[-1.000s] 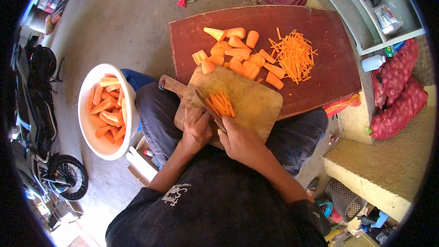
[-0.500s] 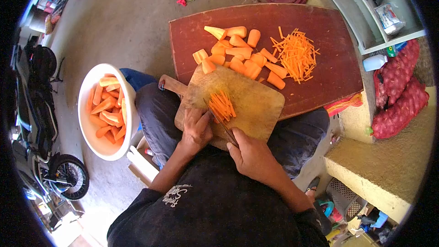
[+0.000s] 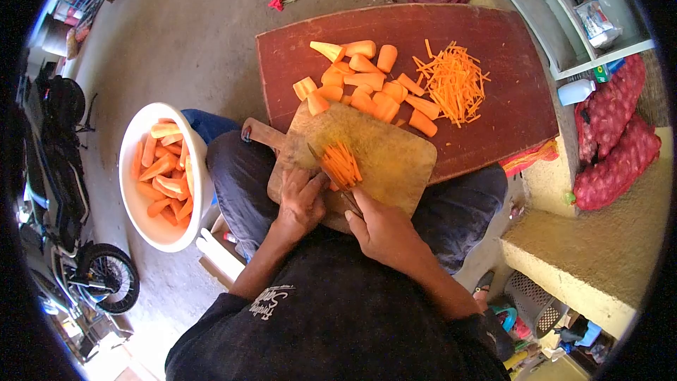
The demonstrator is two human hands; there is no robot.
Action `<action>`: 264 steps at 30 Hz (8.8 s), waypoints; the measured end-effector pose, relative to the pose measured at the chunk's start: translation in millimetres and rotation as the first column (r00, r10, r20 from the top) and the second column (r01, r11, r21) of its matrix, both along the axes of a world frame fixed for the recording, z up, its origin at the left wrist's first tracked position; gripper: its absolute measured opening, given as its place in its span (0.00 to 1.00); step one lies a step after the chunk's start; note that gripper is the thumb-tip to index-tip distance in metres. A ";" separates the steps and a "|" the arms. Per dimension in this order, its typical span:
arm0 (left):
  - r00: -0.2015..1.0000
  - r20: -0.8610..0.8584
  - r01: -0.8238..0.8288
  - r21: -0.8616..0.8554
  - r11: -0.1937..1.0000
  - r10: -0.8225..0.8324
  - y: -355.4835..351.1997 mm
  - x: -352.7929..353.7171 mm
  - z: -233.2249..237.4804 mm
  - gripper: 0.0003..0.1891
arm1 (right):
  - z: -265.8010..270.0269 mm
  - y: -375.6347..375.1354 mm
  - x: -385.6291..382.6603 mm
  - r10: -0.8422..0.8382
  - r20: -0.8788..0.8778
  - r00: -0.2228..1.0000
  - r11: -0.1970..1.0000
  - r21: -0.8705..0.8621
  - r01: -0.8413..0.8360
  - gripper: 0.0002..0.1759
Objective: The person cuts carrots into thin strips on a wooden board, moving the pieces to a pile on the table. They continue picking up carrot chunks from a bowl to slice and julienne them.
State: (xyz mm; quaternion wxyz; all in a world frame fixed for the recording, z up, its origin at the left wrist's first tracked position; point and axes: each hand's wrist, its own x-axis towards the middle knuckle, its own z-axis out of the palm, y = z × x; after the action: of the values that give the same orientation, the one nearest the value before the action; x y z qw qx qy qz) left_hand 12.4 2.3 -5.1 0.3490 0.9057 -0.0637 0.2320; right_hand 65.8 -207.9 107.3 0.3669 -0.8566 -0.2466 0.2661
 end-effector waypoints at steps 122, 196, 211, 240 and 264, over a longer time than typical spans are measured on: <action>0.999 -0.013 -0.038 -0.011 0.999 0.037 -1.1 -1.6 -1.8 0.20 | -36.3 -68.3 17.0 -0.246 -0.445 0.861 0.826 0.368 0.427 0.20; 0.957 -0.139 -0.219 0.222 0.950 0.253 73.1 162.0 3.9 0.21 | -52.3 -102.2 28.3 -0.114 -0.754 0.647 0.670 0.423 0.610 0.24; 0.946 -0.212 -0.186 0.265 0.946 0.246 42.4 209.0 -2.4 0.27 | -65.2 -94.8 21.7 -0.212 -0.506 0.836 0.856 0.316 0.409 0.24; 0.977 -0.213 -0.016 -0.053 0.998 0.004 0.1 27.3 23.5 0.30 | -25.2 -70.4 21.5 -0.180 -0.200 0.963 0.937 0.263 0.230 0.20; 0.953 -0.246 -0.213 -0.135 0.968 0.175 -15.5 21.7 33.5 0.32 | -25.5 -47.1 32.2 -0.195 -0.110 0.975 0.911 0.347 0.222 0.18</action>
State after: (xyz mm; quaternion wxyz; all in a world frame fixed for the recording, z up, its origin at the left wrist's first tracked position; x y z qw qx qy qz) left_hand 34.1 -13.1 28.4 0.4011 0.8975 0.0858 0.1622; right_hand 97.9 -255.0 81.9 0.5513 -0.7868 -0.1845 0.2071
